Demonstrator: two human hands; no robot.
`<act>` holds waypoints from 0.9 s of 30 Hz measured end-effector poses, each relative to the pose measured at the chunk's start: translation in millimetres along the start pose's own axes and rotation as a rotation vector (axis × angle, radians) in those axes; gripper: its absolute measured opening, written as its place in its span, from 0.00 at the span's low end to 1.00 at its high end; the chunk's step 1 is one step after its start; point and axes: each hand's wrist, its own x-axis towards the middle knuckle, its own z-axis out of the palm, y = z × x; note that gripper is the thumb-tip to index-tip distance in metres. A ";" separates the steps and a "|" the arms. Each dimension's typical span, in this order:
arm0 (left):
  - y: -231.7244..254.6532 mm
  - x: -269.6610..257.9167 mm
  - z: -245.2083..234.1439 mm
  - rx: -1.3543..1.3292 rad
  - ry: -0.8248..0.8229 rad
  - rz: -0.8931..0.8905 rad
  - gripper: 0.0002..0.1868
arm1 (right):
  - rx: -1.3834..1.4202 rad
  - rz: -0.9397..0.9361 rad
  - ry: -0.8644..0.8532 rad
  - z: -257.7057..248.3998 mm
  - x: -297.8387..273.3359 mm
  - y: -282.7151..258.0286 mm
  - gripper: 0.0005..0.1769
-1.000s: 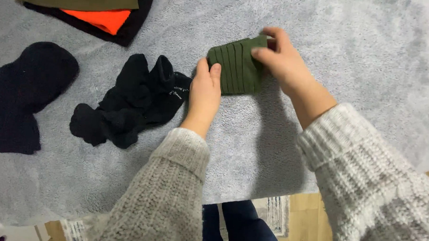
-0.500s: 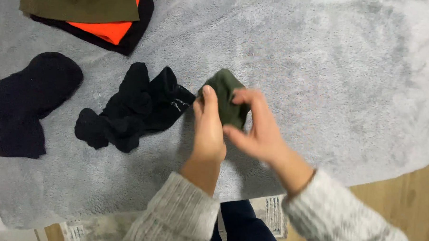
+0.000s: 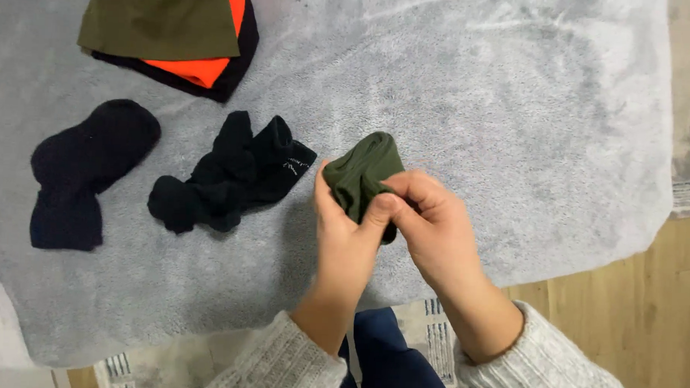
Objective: The person folds a pair of black socks and places them into a drawer. Then, the person folds a pair of green socks and places them into the same drawer.
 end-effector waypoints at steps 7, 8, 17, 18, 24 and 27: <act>-20.6 -24.0 -19.2 0.013 -0.035 0.301 0.48 | 0.327 0.279 0.106 12.1 -26.5 -29.4 0.06; -21.3 -28.1 -18.8 0.032 -0.026 0.338 0.53 | 0.357 0.282 0.108 11.6 -29.2 -23.2 0.04; -13.6 -37.1 -23.4 -0.269 -0.050 0.297 0.46 | 0.468 0.265 0.114 35.5 -52.8 -31.0 0.03; -8.9 -41.4 -21.3 -0.312 -0.037 0.231 0.43 | 0.490 0.279 0.162 38.5 -55.2 -35.4 0.04; 19.9 -54.8 -10.2 -0.437 0.201 -0.244 0.39 | 0.505 0.192 0.097 40.7 -68.6 -23.4 0.03; 47.3 -50.7 -11.9 -0.851 0.311 -0.317 0.25 | 0.579 0.118 0.046 37.5 -74.4 -6.2 0.05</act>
